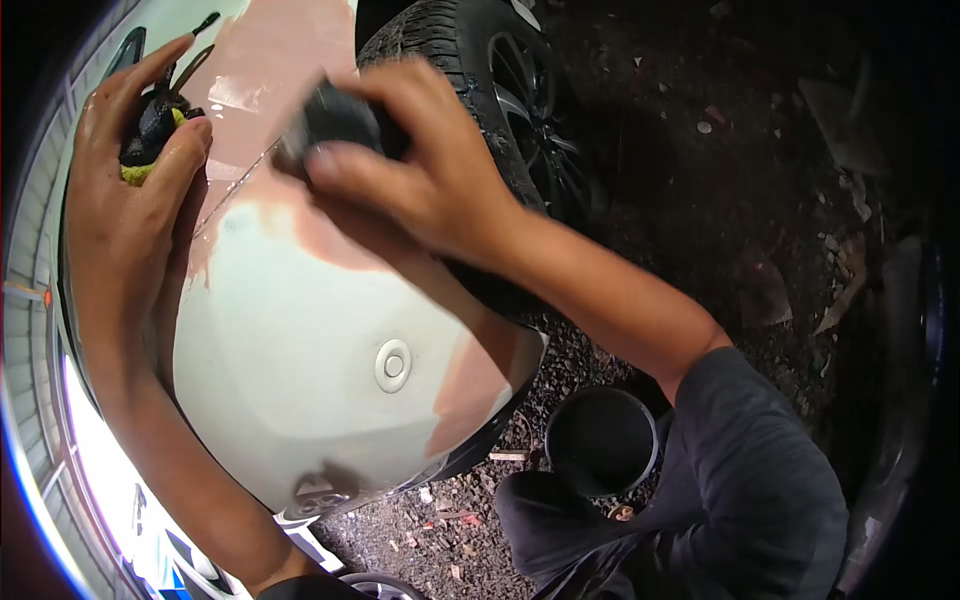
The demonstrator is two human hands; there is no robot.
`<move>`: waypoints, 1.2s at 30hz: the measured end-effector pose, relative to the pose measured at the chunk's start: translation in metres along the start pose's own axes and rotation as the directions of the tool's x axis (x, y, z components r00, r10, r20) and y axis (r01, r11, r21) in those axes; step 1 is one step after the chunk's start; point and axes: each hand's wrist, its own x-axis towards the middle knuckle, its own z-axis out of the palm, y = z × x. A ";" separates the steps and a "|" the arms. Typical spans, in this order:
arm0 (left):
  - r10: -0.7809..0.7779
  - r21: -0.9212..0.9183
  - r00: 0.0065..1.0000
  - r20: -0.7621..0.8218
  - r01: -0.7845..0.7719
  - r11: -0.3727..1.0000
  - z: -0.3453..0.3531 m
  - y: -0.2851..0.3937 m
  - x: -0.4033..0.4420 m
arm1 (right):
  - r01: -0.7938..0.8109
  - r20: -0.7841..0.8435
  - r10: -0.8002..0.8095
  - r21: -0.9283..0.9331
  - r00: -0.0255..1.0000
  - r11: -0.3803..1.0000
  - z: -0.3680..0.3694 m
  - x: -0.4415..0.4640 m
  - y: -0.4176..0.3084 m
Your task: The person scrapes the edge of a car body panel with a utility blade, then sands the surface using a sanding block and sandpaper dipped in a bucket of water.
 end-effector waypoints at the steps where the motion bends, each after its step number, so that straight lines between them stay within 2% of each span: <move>1: 0.019 0.015 1.000 -0.009 -0.019 1.000 0.000 -0.002 0.001 | 0.028 0.025 -0.027 -0.006 0.999 1.000 -0.008 -0.020 -0.014; 2: 0.038 0.030 0.999 -0.017 -0.038 0.999 0.001 -0.004 0.001 | -0.043 0.090 0.044 -0.017 0.995 0.999 -0.018 -0.035 -0.032; 4: -0.019 -0.004 1.000 0.014 0.019 1.000 0.001 -0.004 -0.002 | 0.012 0.093 -0.015 0.033 0.996 0.999 -0.017 -0.035 -0.017; 6: 0.028 0.047 0.999 0.035 -0.030 0.998 -0.002 -0.013 0.000 | 0.037 0.029 -0.039 0.055 0.999 0.998 -0.001 -0.001 0.008; 8: 0.068 0.097 0.996 0.054 -0.073 0.993 -0.002 -0.014 0.002 | -0.074 -0.033 0.077 0.078 0.997 0.994 0.008 0.026 0.009; 10: 0.062 0.116 0.997 0.054 -0.067 0.991 -0.004 -0.007 0.001 | -0.038 0.011 0.038 -0.008 0.999 0.999 -0.001 0.011 0.005; 12: 0.049 0.123 0.997 0.059 -0.056 0.991 -0.003 -0.006 0.003 | 0.025 0.054 -0.027 0.020 0.998 0.999 -0.014 -0.039 -0.008; 13: 0.036 0.130 0.998 0.057 -0.044 0.991 -0.004 -0.005 0.001 | -0.074 0.135 0.070 0.028 0.988 0.997 -0.026 -0.055 -0.020; 16: -0.055 0.023 0.996 0.072 0.054 0.998 -0.002 -0.003 0.001 | -0.001 0.124 -0.008 0.071 0.992 0.997 -0.022 -0.032 0.002; 19: -0.110 -0.041 0.994 0.011 0.111 0.993 0.003 0.008 -0.003 | -0.103 0.069 0.100 0.041 0.993 0.994 -0.015 0.003 0.012; 20: -0.065 0.020 0.998 0.019 0.064 0.998 0.001 0.006 -0.001 | -0.138 0.053 0.136 0.041 0.989 0.990 -0.014 0.002 0.009; 22: 0.029 0.138 0.999 0.035 -0.033 0.990 -0.002 -0.002 0.002 | -0.054 0.053 0.052 0.031 0.997 0.998 -0.022 -0.035 -0.002; 24: 0.045 0.139 0.999 0.008 -0.045 0.989 -0.001 -0.002 0.001 | -0.100 0.138 0.097 0.012 0.986 0.995 -0.036 -0.069 -0.018; 25: 0.047 0.140 0.999 0.005 -0.047 0.989 0.001 -0.002 0.000 | -0.050 0.130 0.044 0.045 0.990 0.998 -0.035 -0.063 -0.010; 26: -0.001 0.068 1.000 -0.003 0.001 0.998 0.002 -0.001 -0.001 | -0.002 0.118 -0.008 0.077 0.993 0.997 -0.033 -0.049 0.002; 28: -0.097 -0.079 0.995 -0.014 0.096 0.992 0.005 0.002 -0.003 | -0.100 0.041 0.098 0.045 0.994 0.994 -0.024 -0.013 0.017; 30: -0.087 0.025 0.996 0.027 0.086 0.996 0.001 0.005 -0.001 | -0.144 0.004 0.144 0.021 0.990 0.989 -0.021 -0.003 0.020; 33: -0.047 0.107 0.998 0.030 0.044 0.993 -0.001 0.008 0.001 | -0.055 0.069 0.052 0.034 0.996 0.998 -0.033 -0.053 -0.005; 34: -0.036 0.123 0.999 0.021 0.033 0.992 0.000 0.008 -0.001 | -0.132 0.118 0.128 0.028 0.985 0.991 -0.039 -0.066 -0.020; 36: -0.081 0.040 0.997 0.018 0.080 0.996 0.001 0.008 -0.002 | -0.048 0.132 0.040 0.054 0.990 0.997 -0.040 -0.054 0.000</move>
